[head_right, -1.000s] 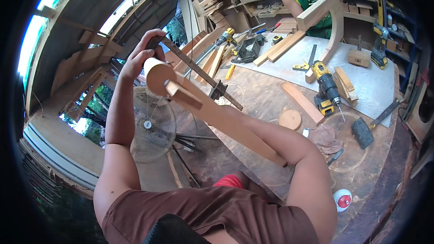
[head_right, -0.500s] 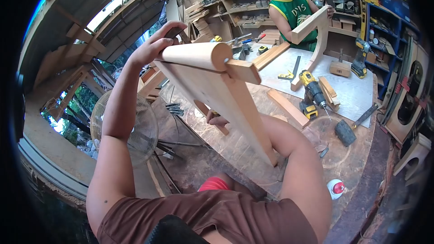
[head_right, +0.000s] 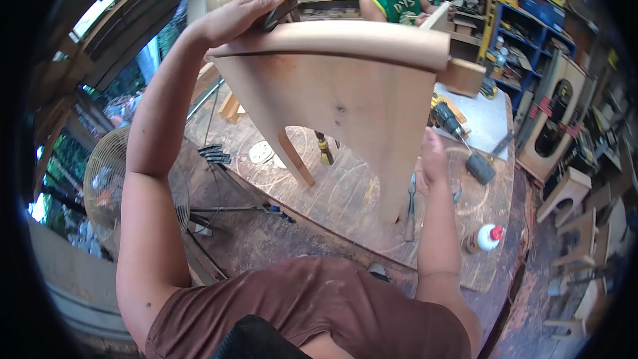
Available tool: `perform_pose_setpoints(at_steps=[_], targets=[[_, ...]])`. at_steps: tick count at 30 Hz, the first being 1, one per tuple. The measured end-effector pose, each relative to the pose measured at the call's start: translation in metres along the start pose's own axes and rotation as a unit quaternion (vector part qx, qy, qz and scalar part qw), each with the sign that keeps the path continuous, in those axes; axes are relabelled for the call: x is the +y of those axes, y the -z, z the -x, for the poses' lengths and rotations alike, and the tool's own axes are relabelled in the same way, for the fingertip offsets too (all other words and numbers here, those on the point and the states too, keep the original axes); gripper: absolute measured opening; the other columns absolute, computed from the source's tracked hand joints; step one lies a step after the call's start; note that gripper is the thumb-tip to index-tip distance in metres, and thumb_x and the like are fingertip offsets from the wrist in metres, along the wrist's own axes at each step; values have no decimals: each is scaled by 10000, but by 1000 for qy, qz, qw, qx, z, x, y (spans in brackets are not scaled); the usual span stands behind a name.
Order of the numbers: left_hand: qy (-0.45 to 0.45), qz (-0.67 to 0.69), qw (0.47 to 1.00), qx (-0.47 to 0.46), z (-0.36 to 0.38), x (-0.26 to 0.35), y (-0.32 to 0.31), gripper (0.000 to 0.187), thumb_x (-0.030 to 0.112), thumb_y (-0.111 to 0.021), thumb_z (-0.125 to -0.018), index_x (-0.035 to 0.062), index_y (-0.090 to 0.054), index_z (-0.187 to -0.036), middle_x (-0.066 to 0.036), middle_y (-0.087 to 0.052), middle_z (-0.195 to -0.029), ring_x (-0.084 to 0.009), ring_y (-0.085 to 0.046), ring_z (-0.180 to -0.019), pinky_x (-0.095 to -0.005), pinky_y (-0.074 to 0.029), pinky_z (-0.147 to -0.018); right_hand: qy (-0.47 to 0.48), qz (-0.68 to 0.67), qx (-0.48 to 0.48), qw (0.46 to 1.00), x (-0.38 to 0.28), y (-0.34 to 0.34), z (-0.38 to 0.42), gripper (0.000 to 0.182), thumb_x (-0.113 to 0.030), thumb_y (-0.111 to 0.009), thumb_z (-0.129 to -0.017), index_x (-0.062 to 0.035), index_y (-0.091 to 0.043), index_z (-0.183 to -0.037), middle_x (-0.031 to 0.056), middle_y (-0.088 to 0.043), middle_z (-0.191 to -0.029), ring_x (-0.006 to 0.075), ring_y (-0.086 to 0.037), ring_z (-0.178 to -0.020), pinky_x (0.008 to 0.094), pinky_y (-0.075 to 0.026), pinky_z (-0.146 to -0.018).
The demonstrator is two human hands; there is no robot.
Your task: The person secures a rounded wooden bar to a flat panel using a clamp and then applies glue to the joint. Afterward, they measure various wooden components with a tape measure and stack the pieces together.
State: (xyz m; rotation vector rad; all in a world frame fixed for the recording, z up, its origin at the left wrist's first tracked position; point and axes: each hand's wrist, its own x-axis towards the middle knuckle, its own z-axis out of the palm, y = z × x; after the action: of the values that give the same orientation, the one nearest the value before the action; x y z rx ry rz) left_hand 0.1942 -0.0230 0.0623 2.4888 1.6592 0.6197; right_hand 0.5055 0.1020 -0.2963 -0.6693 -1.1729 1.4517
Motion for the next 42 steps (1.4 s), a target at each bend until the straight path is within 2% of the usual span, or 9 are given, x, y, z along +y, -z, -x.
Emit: perform_pose_setpoints(at_steps=[3, 6, 14, 17, 20, 27, 36, 39, 42], targets=[[45, -45, 998, -12, 8, 4, 5, 563, 567, -295, -1027, 269, -411, -1491, -91, -555, -1353, -183, -535, -1170, -331, -379, -1076, 162, -12, 217, 963, 7, 17, 45, 145, -158, -494, -1014, -49, -586, -988, 19, -596, -853, 95, -553, -751, 257, -467, -671], [-20, 5, 1000, 14, 9, -6, 0, 532, 550, -310, -1034, 271, -460, -1461, -76, -608, -1259, -171, -567, -1078, -317, -418, -1026, 288, 111, 230, 923, 0, -29, 118, 184, -202, -504, -1020, -65, -545, -905, -12, -541, -786, 72, -494, -693, 246, -424, -621], [-78, 61, 992, 75, 9, 3, 4, 577, 564, -489, -962, 73, -626, -1233, -138, -682, -1125, -256, -639, -1020, -363, -461, -923, 141, 297, 118, 937, 48, -159, 114, 456, -252, -713, -871, 2, -564, -1220, 123, -617, -1176, 198, -601, -1075, 340, -491, -888], [-12, -13, 993, -116, 25, 41, 30, 512, 309, -529, -937, 7, -490, -1348, -205, -571, -1329, -262, -560, -1195, -353, -403, -1025, 117, 239, 77, 961, 47, -176, 81, 457, -271, -732, -855, 1, -585, -1191, 111, -644, -1100, 196, -619, -1029, 346, -494, -884], [-19, -36, 996, -82, 20, 35, 17, 527, 405, -520, -934, 9, -552, -1281, -240, -628, -1216, -305, -608, -1123, -356, -429, -995, 33, 182, -128, 974, 36, -186, 58, 251, -241, -710, -882, -22, -643, -985, 36, -658, -800, 137, -636, -778, 315, -509, -745], [3, -53, 995, 81, -7, 2, -18, 505, 491, -536, -924, 79, -627, -1202, -145, -665, -1142, -277, -647, -1019, -355, -472, -913, -29, 89, -235, 968, 45, -176, 33, 197, -222, -624, -948, -34, -618, -892, 10, -548, -632, 98, -531, -582, 268, -427, -567], [-80, 0, 996, 30, -8, -4, -15, 484, 445, -481, -965, 82, -594, -1264, -181, -647, -1188, -320, -628, -1079, -385, -452, -967, 78, 219, 1, 973, 59, -195, 49, 244, -264, -635, -931, -27, -642, -873, 8, -548, -646, 109, -518, -599, 291, -436, -594], [-209, -105, 972, 7, -2, -7, -7, 510, 382, -433, -963, 30, -522, -1320, -251, -570, -1302, -370, -548, -1220, -405, -397, -1055, 85, 250, 61, 963, 67, -202, 52, 264, -286, -650, -916, -23, -658, -900, 26, -575, -676, 130, -539, -647, 319, -446, -638], [-136, -30, 990, 10, 24, 15, 2, 500, 342, -411, -969, 41, -488, -1361, -244, -550, -1336, -371, -525, -1252, -412, -382, -1074, 119, 264, 130, 948, 69, -205, 51, 265, -284, -648, -918, -20, -667, -927, 40, -603, -710, 138, -549, -670, 324, -452, -659]])
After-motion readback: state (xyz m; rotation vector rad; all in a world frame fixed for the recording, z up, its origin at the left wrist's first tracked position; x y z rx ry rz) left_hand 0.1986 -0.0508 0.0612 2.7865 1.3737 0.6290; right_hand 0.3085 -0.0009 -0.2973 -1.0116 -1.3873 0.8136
